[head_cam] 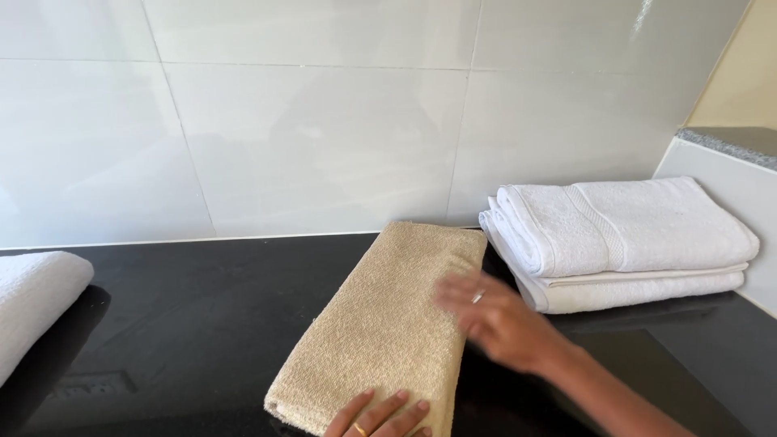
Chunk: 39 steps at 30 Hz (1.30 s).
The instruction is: The person folds a stack of white towels and a beige towel on a black countertop. They smooth the fabric and align the edges before stacking the folded beige towel on top of the white ones. The person then unfolds a large white towel and begins folding it into a smaller rectangle.
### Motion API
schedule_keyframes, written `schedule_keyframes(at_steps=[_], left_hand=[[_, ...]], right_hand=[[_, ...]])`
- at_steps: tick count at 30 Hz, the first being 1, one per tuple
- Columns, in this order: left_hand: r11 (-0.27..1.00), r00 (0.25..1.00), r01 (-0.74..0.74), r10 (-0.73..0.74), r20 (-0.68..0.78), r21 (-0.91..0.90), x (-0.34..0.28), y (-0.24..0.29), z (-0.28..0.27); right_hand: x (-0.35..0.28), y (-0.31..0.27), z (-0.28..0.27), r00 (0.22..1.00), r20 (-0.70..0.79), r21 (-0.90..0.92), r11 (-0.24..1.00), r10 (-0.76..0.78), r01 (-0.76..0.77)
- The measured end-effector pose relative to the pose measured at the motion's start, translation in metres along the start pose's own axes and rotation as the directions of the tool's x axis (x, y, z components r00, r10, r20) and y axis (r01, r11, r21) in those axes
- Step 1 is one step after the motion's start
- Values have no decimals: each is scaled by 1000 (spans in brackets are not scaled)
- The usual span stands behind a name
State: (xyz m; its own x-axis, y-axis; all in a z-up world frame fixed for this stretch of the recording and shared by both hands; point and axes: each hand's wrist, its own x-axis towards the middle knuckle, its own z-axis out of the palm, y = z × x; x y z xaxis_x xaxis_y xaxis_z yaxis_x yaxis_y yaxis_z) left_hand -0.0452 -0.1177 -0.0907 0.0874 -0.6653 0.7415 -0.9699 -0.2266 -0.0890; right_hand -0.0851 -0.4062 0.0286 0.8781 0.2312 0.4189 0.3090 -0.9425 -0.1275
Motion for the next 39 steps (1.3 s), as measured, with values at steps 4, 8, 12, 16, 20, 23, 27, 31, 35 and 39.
schedule_keyframes(at_steps=[4,8,12,16,20,23,27,31,35,39], left_hand=[[999,999,-9,12,-52,51,4,-1,3],[995,996,-1,11,-92,103,4,2,-2],[987,991,9,13,-132,163,4,0,-2],[987,996,12,3,-93,162,4,-13,8],[982,998,21,-9,-62,187,4,-35,-1],[982,999,45,-43,-17,184,-3,-43,-6],[975,997,71,-74,4,213,-11,-49,-20],[925,991,66,-19,-130,375,-25,-72,-31],[950,982,150,-175,68,275,-16,-53,-29],[913,746,378,-400,532,157,-23,-50,-15]], right_hand=[[0,-56,3,958,136,32,968,-251,249],[-2,-71,0,951,133,137,955,-279,262],[1,-50,11,959,136,149,962,-250,230],[21,-10,20,976,122,119,979,-179,164],[35,15,20,990,91,71,992,-111,105],[31,16,23,993,86,27,997,75,-78],[11,-16,19,949,-40,-154,936,314,-316],[-7,-53,13,868,34,547,718,495,-431],[-4,-58,29,819,282,714,461,500,-527],[22,-33,24,902,235,730,546,363,-410]])
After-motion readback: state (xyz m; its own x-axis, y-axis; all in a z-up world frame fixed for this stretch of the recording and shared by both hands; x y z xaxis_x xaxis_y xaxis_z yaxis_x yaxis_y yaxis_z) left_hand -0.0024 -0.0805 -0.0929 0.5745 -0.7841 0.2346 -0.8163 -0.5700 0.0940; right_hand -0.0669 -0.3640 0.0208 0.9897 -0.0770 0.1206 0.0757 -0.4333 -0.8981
